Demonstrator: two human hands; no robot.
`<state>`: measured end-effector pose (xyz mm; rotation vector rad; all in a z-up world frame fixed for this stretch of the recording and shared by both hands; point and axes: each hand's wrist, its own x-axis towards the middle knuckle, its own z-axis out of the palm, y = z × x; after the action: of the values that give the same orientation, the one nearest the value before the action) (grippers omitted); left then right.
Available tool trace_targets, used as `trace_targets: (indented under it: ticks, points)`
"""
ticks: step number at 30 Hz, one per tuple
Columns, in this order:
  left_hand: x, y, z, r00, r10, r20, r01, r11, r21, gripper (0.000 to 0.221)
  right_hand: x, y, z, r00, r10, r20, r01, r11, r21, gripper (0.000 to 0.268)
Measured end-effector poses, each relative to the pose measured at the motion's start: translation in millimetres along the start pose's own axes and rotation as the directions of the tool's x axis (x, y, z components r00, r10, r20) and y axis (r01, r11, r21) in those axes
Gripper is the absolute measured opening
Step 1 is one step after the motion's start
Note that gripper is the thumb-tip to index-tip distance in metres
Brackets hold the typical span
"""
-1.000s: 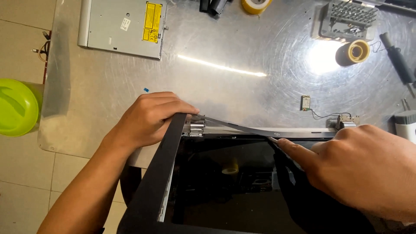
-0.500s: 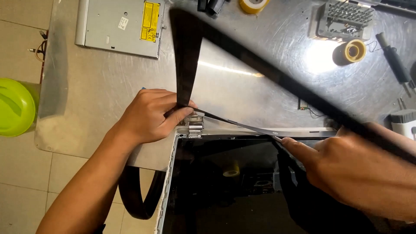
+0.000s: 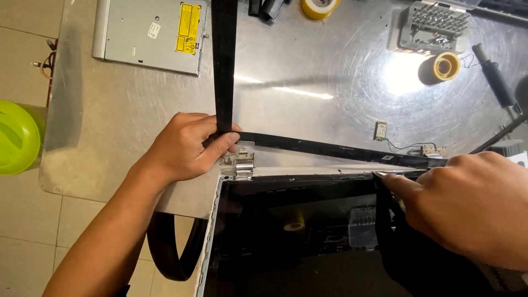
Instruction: Removing the plastic bezel from a laptop screen and cleaning the components with a small vacuum.
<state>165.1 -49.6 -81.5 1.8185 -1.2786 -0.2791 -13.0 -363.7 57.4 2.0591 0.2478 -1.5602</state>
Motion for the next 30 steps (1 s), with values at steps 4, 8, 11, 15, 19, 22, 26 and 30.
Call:
trace_targets:
  ticks: [4,8,11,15,19,22,26,30]
  points:
    - [1.1,0.7,-0.7,1.000,-0.025,0.018,0.026,1.000,-0.013,0.013,0.8,7.3,18.9,0.991,0.117,-0.060,-0.116,0.993,0.022,0.063]
    - [3.7,4.9,-4.1,0.993,-0.112,0.029,0.113,0.993,-0.044,0.015,1.2,21.8,35.5,0.984,0.086,-0.154,-0.077,0.995,0.063,0.059]
    - [7.3,11.3,-7.0,0.953,-0.294,0.075,0.300,0.950,-0.087,0.016,7.1,38.4,72.1,0.935,0.102,-0.340,0.003,0.955,0.295,0.058]
    - [9.2,13.5,-6.8,0.934,-0.347,0.090,0.355,0.929,-0.104,0.014,2.2,43.8,69.1,0.978,0.088,-0.190,-0.030,0.956,0.290,0.057]
    - [10.8,14.8,-7.4,0.915,-0.396,0.079,0.402,0.912,-0.079,0.016,3.7,50.2,96.5,0.882,0.180,-0.435,0.041,0.891,0.451,0.054]
    - [12.0,14.0,-6.9,0.896,-0.435,0.092,0.441,0.895,-0.061,0.017,3.4,53.2,99.3,0.850,0.185,-0.494,0.094,0.869,0.486,0.055]
    - [12.0,12.1,-5.2,0.903,-0.424,0.073,0.426,0.905,-0.008,0.017,3.3,46.8,91.5,0.800,0.255,-0.543,0.138,0.803,0.580,0.056]
    - [15.5,17.4,-4.8,0.889,-0.451,0.081,0.455,0.890,-0.037,0.017,13.1,50.5,101.0,0.832,0.138,-0.537,0.215,0.813,0.541,0.053]
